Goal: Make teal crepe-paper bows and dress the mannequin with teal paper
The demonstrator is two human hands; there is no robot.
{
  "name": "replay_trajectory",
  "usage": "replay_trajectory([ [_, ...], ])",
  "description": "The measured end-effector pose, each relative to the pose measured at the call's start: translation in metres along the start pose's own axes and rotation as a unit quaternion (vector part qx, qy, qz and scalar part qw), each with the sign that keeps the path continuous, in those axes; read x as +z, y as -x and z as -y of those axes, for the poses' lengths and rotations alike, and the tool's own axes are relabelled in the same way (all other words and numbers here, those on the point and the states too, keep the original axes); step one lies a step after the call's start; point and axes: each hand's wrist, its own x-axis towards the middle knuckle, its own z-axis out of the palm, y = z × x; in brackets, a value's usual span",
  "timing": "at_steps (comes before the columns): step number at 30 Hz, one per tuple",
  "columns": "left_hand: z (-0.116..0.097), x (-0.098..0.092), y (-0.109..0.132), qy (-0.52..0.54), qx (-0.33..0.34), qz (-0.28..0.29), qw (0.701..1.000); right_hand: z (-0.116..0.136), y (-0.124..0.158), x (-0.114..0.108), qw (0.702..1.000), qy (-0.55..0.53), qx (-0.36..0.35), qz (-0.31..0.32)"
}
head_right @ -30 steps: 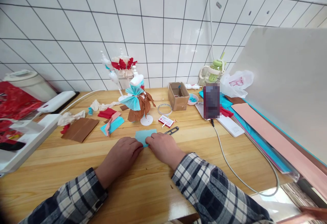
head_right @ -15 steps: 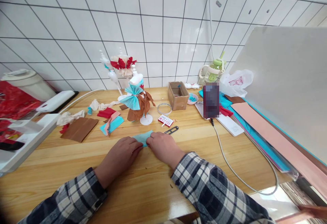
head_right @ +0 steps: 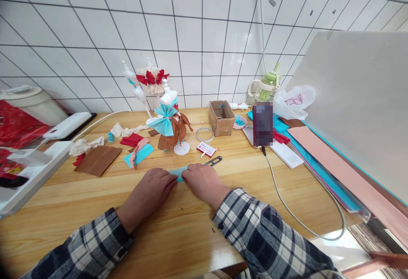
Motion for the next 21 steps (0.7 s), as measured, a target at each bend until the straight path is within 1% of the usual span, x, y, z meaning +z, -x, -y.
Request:
replay_trajectory([
  [3, -0.0016, -0.0011, -0.0006, -0.004, 0.007, 0.007, 1.000, 0.0009, 0.0001, -0.0010, 1.000, 0.009, -0.006, -0.004],
  [5, -0.0030, -0.0023, -0.0010, -0.007, 0.007, -0.004, 1.000, 0.0013, 0.0005, -0.0018, 1.000, 0.013, -0.008, -0.006],
  [8, -0.0034, -0.0035, -0.0014, -0.010, 0.006, -0.014, 1.000, 0.0012, 0.0011, -0.0026, 1.000, 0.012, 0.000, 0.005],
  [13, -0.0010, -0.0039, -0.0003, -0.026, 0.016, 0.001, 1.000, 0.0008, 0.0004, -0.0025, 1.000, 0.007, 0.015, 0.022],
  [18, -0.0015, -0.0037, 0.0004, -0.033, 0.013, -0.013, 0.999, 0.0025, 0.0001, -0.0027, 1.000, 0.009, 0.012, 0.016],
  [21, -0.0012, -0.0018, -0.0001, -0.029, 0.012, -0.013, 0.999, 0.0038, 0.0004, -0.0042, 0.999, 0.011, 0.021, 0.027],
])
